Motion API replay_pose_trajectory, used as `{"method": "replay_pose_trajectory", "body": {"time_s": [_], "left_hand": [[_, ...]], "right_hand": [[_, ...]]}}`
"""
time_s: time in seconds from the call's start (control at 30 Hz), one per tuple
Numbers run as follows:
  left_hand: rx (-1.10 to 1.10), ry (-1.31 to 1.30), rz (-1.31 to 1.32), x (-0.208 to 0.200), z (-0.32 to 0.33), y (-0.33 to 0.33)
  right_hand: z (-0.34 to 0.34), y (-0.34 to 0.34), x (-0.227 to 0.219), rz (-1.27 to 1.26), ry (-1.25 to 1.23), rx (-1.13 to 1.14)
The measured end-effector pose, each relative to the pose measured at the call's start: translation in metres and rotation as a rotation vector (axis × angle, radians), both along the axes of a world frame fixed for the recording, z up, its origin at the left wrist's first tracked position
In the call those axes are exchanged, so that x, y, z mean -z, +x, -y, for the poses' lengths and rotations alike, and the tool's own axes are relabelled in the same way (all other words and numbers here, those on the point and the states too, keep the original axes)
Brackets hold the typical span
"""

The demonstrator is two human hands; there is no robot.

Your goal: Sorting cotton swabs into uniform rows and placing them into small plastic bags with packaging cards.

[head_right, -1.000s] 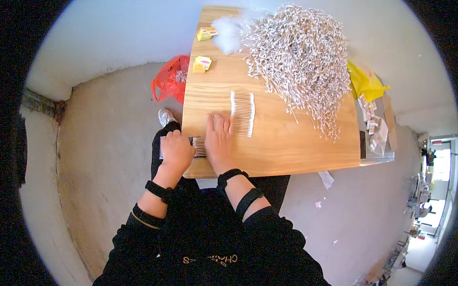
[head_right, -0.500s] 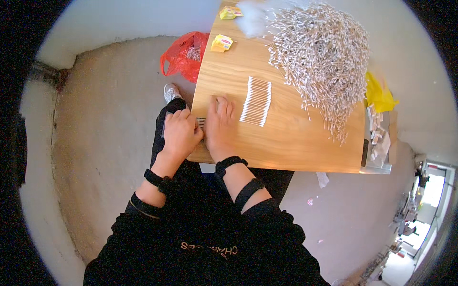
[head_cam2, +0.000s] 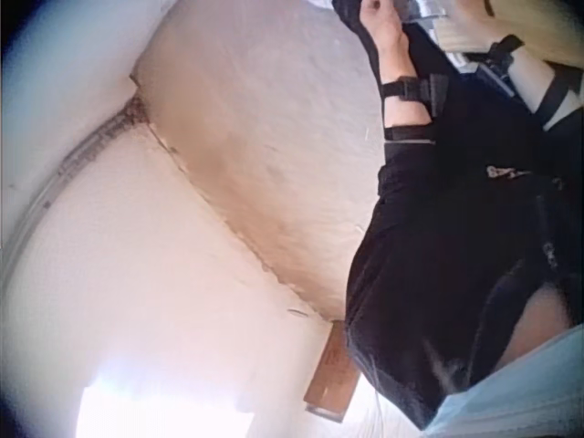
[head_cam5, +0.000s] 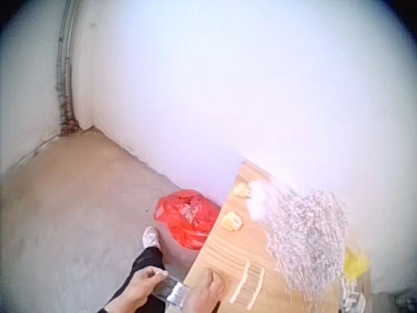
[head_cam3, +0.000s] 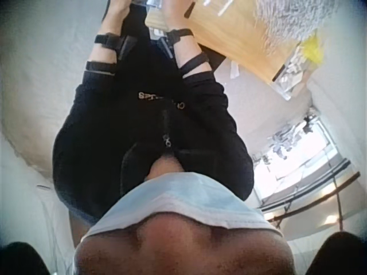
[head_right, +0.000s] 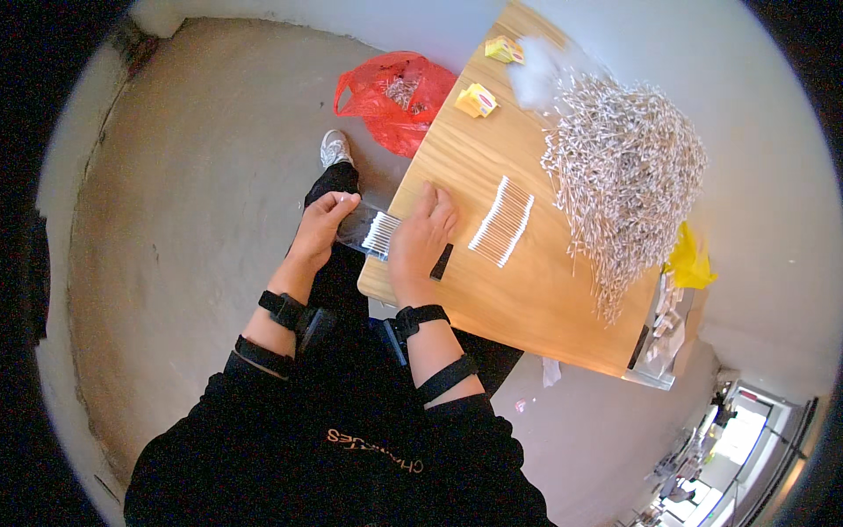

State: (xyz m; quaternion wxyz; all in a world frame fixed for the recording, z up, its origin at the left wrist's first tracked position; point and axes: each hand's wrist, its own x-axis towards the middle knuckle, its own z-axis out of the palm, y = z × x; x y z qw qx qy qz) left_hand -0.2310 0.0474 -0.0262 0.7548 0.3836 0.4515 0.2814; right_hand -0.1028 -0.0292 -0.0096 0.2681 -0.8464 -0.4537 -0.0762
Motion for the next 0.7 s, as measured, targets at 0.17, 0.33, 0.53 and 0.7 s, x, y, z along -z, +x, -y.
{"method": "replay_pose_trajectory", "body": {"time_s": [0.17, 0.33, 0.53, 0.7], "left_hand": [[0.096, 0.091, -0.084, -0.003, 0.007, 0.001], [-0.044, 0.164, -0.055, 0.005, 0.007, 0.0], [-0.018, 0.209, -0.135, 0.001, 0.01, 0.006], [0.001, 0.269, -0.255, -0.002, 0.017, 0.011]], "right_hand": [[0.005, 0.001, -0.004, -0.038, -0.005, 0.006], [0.023, 0.005, -0.004, -0.985, 0.707, 0.197], [0.021, -0.016, -0.003, -1.161, 0.753, 0.139], [0.008, -0.036, -0.007, -1.073, 0.716, 0.125]]}}
